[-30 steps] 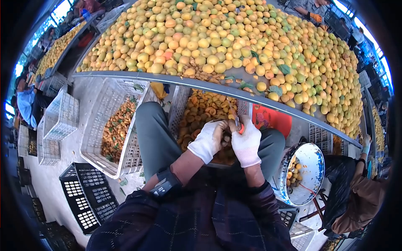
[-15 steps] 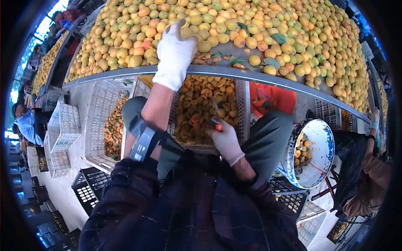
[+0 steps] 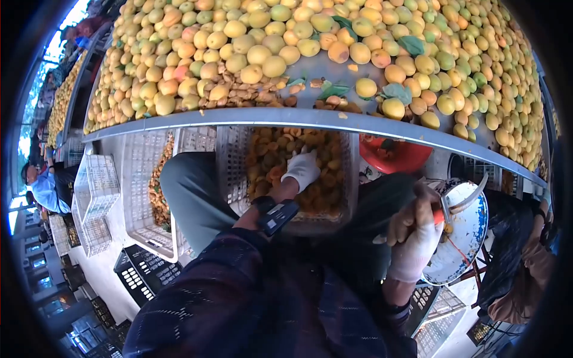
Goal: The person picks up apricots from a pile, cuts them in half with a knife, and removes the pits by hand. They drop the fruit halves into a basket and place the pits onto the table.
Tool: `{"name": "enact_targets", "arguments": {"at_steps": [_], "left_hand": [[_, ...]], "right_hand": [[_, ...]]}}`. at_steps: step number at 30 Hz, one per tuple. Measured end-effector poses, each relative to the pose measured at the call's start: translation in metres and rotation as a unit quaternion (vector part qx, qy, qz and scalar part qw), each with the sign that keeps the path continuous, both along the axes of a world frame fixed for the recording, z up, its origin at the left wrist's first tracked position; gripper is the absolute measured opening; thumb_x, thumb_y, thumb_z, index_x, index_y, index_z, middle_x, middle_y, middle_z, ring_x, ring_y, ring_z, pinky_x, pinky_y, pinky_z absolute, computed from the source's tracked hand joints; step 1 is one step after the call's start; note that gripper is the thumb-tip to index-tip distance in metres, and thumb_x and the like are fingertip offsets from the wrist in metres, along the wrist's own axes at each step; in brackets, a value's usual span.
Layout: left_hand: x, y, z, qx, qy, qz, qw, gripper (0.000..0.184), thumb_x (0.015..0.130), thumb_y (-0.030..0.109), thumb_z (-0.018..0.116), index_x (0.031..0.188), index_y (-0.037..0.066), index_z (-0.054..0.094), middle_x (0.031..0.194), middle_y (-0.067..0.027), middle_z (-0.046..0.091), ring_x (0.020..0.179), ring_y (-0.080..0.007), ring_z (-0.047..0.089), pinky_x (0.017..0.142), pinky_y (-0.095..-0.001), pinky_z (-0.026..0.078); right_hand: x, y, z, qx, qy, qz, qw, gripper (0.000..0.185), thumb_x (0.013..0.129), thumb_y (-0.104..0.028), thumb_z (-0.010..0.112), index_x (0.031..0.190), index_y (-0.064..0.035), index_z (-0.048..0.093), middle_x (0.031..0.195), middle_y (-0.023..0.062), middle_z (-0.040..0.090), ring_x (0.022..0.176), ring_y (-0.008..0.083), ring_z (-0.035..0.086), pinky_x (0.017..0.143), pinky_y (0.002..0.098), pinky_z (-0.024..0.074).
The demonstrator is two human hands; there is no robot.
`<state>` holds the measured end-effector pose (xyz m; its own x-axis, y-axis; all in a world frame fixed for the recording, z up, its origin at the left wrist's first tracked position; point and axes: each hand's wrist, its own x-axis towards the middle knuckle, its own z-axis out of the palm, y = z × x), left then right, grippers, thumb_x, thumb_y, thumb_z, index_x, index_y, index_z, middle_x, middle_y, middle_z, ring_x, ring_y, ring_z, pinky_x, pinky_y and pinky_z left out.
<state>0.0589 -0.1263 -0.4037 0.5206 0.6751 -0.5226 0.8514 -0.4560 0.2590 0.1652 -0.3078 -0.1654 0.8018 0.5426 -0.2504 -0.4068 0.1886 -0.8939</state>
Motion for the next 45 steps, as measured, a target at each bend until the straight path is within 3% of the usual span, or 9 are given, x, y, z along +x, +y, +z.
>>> {"name": "enact_targets", "arguments": {"at_steps": [4,9,12,17,24,26,32,35,45], "left_hand": [[-0.006,0.010,-0.047,-0.108,-0.043,0.029,0.993,0.051,0.084,0.026,0.056,0.131,0.012,0.045,0.141,-0.0146,0.041,0.125,-0.0421,0.042,0.098,-0.0493,0.039],[-0.020,-0.019,0.127,-0.311,-0.412,0.050,0.855,0.046,0.078,0.005,0.061,0.124,0.007,0.055,0.119,-0.0143,0.059,0.107,-0.0257,0.059,0.090,-0.0317,0.046],[0.004,-0.035,0.182,-0.243,-0.529,-0.083,0.808,0.051,0.077,0.003,0.062,0.127,0.008,0.053,0.122,-0.0164,0.057,0.108,-0.0279,0.058,0.090,-0.0330,0.047],[0.071,-0.048,0.160,0.027,-0.412,-0.143,0.900,0.046,0.078,0.008,0.065,0.123,0.015,0.056,0.099,-0.0124,0.065,0.089,-0.0313,0.063,0.074,-0.0374,0.052],[0.082,-0.036,0.216,0.167,-0.531,-0.156,0.816,0.036,0.074,0.017,0.071,0.109,0.015,0.064,0.084,-0.0094,0.064,0.075,-0.0269,0.063,0.067,-0.0362,0.051],[0.090,-0.004,0.240,0.202,-0.462,-0.103,0.858,0.026,0.074,0.009,0.064,0.100,0.013,0.065,0.082,-0.0108,0.062,0.075,-0.0302,0.062,0.069,-0.0383,0.051],[0.142,0.095,0.231,0.307,-0.233,-0.107,0.917,0.039,0.068,0.016,0.069,0.107,0.018,0.067,0.124,-0.0080,0.054,0.118,-0.0334,0.045,0.096,-0.0465,0.039],[0.164,0.106,0.211,0.394,-0.258,-0.160,0.868,0.042,0.067,0.017,0.070,0.108,0.021,0.066,0.136,-0.0107,0.044,0.128,-0.0368,0.035,0.103,-0.0530,0.031],[0.140,0.102,0.225,0.374,-0.275,-0.204,0.862,0.042,0.065,0.026,0.073,0.106,0.022,0.065,0.130,-0.0093,0.049,0.127,-0.0341,0.037,0.104,-0.0536,0.029]], "right_hand": [[0.000,0.006,0.005,-0.037,-0.023,-0.007,0.999,0.027,0.091,-0.016,0.057,0.109,0.0040,0.055,0.055,0.0007,0.042,0.034,0.0084,0.037,0.032,0.0216,0.0305],[-0.004,0.006,0.019,-0.012,-0.053,0.009,0.999,0.026,0.091,-0.012,0.052,0.108,0.0070,0.053,0.055,0.0015,0.043,0.035,0.0084,0.037,0.033,0.0214,0.0307],[-0.008,0.003,0.028,0.001,-0.073,0.020,0.997,0.025,0.090,-0.010,0.051,0.108,0.0076,0.053,0.052,0.0021,0.043,0.034,0.0088,0.037,0.033,0.0217,0.0307],[-0.013,-0.010,0.036,0.004,-0.089,0.006,0.996,0.023,0.090,-0.008,0.048,0.107,0.0068,0.053,0.048,0.0033,0.043,0.034,0.0101,0.037,0.035,0.0229,0.0315],[0.002,-0.021,0.025,-0.050,-0.058,-0.002,0.997,0.021,0.088,-0.007,0.051,0.104,0.0059,0.055,0.047,0.0035,0.044,0.033,0.0109,0.039,0.036,0.0225,0.0311],[0.007,-0.017,0.023,-0.057,-0.039,0.019,0.997,0.020,0.087,-0.006,0.052,0.103,0.0054,0.056,0.048,0.0037,0.046,0.033,0.0112,0.040,0.036,0.0225,0.0310],[0.018,-0.007,0.012,-0.069,-0.014,0.069,0.995,0.020,0.084,-0.005,0.055,0.102,0.0046,0.057,0.055,0.0038,0.051,0.036,0.0098,0.045,0.036,0.0206,0.0328],[0.022,-0.001,0.006,-0.080,0.022,0.078,0.993,0.019,0.084,-0.005,0.057,0.101,0.0039,0.058,0.061,0.0038,0.053,0.038,0.0100,0.046,0.036,0.0204,0.0325],[0.021,0.016,-0.003,-0.052,-0.027,0.079,0.995,0.018,0.085,-0.003,0.056,0.102,0.0027,0.059,0.059,0.0031,0.052,0.036,0.0097,0.043,0.036,0.0209,0.0317]]}}
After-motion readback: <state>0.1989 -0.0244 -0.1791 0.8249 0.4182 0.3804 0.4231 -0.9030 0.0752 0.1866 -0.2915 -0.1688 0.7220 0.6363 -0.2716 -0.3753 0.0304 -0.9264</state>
